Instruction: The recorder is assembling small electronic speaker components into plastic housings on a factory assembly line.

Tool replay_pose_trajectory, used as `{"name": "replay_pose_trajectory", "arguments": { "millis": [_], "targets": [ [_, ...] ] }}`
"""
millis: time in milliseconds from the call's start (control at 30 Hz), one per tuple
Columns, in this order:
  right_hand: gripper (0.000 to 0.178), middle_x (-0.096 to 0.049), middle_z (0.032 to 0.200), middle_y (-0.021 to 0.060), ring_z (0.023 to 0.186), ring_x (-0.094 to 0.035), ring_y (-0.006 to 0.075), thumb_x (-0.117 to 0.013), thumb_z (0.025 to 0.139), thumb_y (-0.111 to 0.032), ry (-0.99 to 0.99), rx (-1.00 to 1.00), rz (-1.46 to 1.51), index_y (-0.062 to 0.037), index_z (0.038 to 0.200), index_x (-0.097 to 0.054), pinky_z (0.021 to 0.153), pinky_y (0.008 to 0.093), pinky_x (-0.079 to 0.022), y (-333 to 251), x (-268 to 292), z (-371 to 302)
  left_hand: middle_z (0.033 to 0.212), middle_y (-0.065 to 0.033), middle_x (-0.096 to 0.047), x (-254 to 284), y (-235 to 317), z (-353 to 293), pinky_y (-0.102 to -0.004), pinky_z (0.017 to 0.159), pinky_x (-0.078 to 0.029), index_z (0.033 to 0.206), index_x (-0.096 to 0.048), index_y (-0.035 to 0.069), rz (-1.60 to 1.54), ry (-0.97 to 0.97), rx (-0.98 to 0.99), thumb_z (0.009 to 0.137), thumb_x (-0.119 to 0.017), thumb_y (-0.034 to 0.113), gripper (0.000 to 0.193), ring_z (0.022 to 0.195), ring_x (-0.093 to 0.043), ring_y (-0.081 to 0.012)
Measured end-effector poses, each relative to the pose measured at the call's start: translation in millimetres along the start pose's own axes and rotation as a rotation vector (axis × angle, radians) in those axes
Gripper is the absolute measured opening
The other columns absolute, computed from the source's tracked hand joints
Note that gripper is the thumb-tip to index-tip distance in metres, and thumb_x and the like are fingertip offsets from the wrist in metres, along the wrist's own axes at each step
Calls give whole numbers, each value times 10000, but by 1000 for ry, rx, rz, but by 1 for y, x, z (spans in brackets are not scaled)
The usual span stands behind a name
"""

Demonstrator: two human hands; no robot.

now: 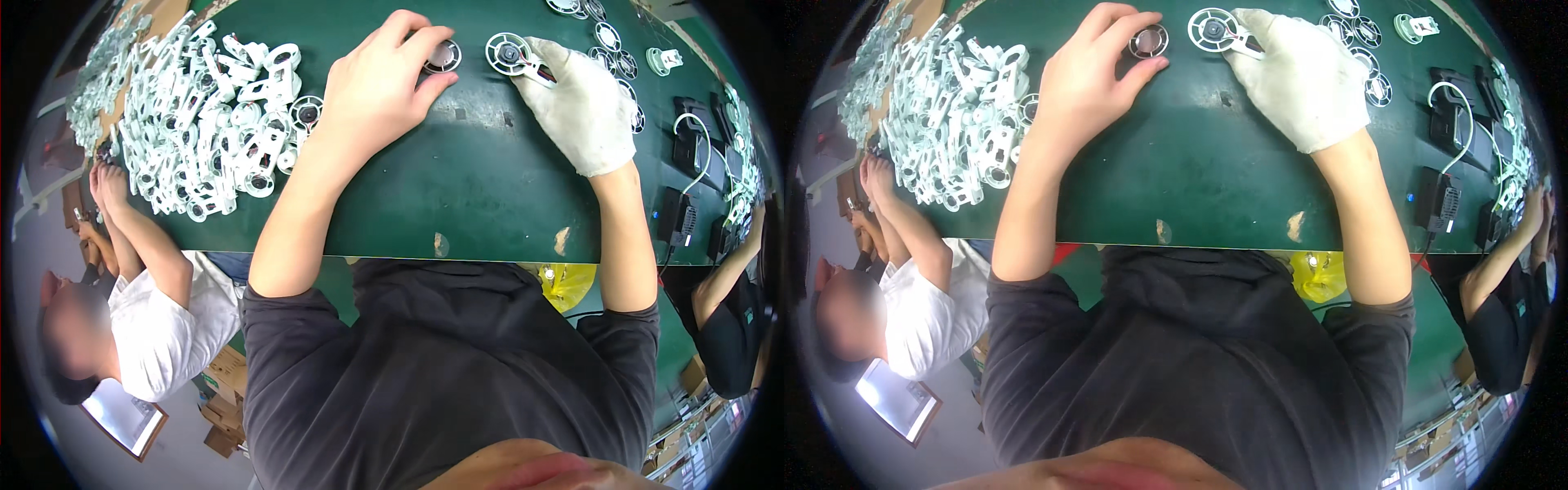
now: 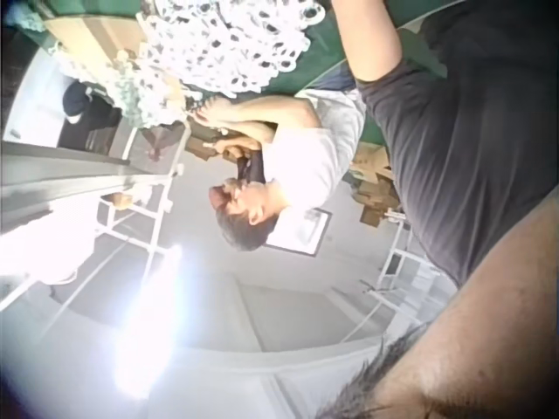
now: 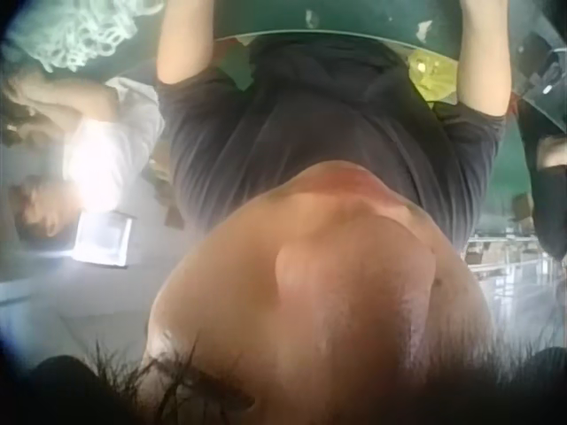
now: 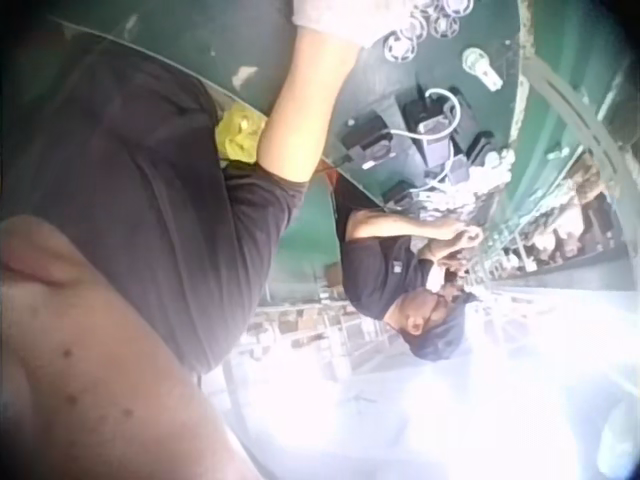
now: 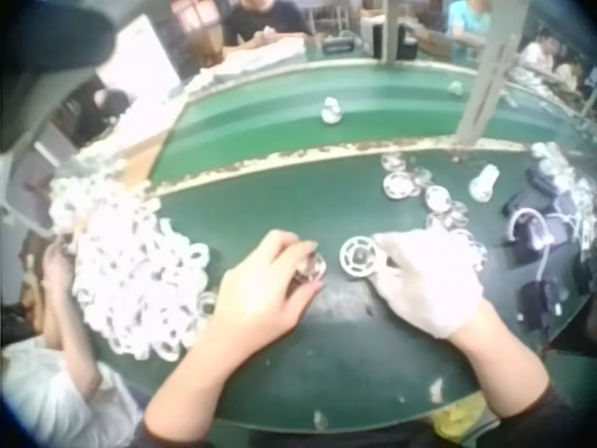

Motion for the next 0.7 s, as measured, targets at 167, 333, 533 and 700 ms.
{"name": "replay_pose_trajectory", "arguments": {
  "millis": [167, 333, 533, 700],
  "targets": [
    [324, -700, 915, 136, 818, -682, 285, -732, 798, -220, 124, 51, -19, -79, 1085, -680, 735, 351, -534, 2, 6, -3, 1087, -116, -595, 12, 21, 6, -360, 825, -513, 1165, -569, 43, -299, -61, -138, 752, -694, 60, 432, 1013, -603, -321],
    [319, -702, 887, 144, 802, -689, 272, -742, 798, -231, 116, 22, -54, -85, 1076, -687, 723, 341, -538, 1, 7, -4, 1082, -112, -590, 24, 33, 8, -363, 763, -529, 1168, -570, 42, -190, 1, -164, 736, -713, 66, 456, 921, -624, -322],
    [310, -703, 878, 132, 781, -688, 263, -738, 792, -212, 64, 47, -65, -88, 1072, -689, 703, 337, -538, -4, 5, -5, 1023, -115, -602, 5, 13, 4, -343, 717, -534, 1119, -619, 23, -259, -50, -39, 707, -769, 137, 453, 850, -637, -295],
    [295, -694, 845, 114, 756, -680, 265, -731, 772, -161, 89, 121, 3, -85, 1055, -693, 686, 337, -537, -23, 6, -8, 994, -101, -651, 34, 25, -11, -325, 711, -530, 1129, -643, 21, -310, 571, -520, 700, -792, 183, 482, 834, -639, -275]
  ]
}}
Point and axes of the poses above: each hand's wrist, its own z-axis towards the middle knuckle, its own x-axis out of the back of the hand, y = z × x, the point moved 9 cm from there along z, towards the middle knuckle
